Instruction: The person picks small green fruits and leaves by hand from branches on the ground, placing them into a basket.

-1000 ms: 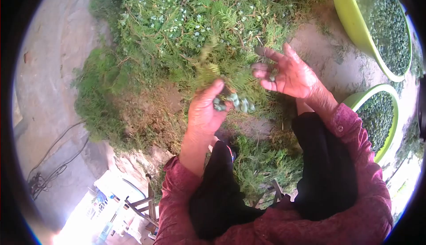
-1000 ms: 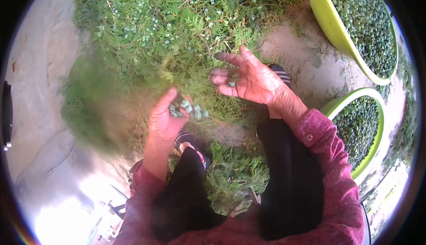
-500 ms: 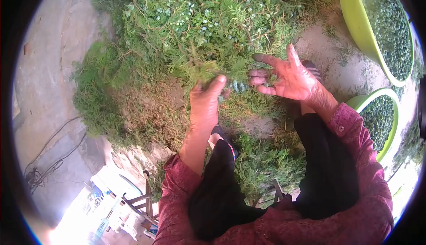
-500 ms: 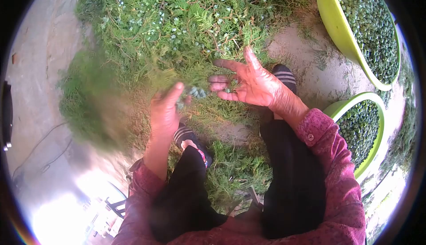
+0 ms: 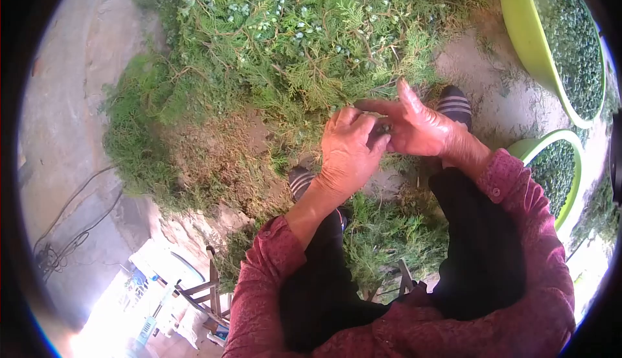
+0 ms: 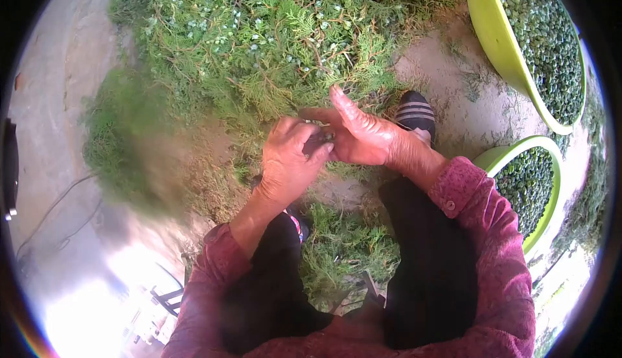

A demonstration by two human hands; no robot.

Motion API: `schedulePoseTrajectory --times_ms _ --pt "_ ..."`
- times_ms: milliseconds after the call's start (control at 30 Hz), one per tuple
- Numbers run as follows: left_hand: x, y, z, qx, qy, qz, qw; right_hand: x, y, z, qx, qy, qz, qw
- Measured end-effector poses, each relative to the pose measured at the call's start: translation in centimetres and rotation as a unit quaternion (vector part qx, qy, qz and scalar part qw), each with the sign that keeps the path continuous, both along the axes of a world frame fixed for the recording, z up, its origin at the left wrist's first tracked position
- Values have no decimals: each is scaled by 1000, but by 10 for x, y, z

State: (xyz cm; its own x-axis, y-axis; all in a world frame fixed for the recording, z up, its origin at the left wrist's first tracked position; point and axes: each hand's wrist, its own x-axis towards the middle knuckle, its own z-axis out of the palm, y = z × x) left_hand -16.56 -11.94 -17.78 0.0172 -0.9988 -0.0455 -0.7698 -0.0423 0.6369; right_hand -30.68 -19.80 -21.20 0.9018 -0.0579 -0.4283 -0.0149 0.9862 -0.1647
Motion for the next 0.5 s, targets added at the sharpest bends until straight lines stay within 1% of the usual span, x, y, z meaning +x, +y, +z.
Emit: schedulePoseTrajectory --times_ms 100,167,200,267,333,400,433,500 --pt "1 0 -4 -22 19 14 999 1 -1 0 -3 -9 -2 1000" --pt "3 1 -6 42 165 81 982 -1 -3 -1 -13 -31 7 999" --pt "4 1 -7 42 165 80 982 -1 -3 -1 -13 -31 6 999" --pt "5 1 -8 64 260 102 958 -1 -3 0 -26 -42 -8 999" --pt "6 3 -10 65 239 89 965 -6 -5 -1 -24 -32 -10 999" --pt "6 5 -12 94 303 127 940 -10 -6 -3 -22 -22 -10 999" --pt "6 6 -14 94 304 127 940 -11 -5 -7 -11 1 -16 1000" --pt "7 7 -18 160 368 173 899 -11 -4 -8 1 23 -22 999"
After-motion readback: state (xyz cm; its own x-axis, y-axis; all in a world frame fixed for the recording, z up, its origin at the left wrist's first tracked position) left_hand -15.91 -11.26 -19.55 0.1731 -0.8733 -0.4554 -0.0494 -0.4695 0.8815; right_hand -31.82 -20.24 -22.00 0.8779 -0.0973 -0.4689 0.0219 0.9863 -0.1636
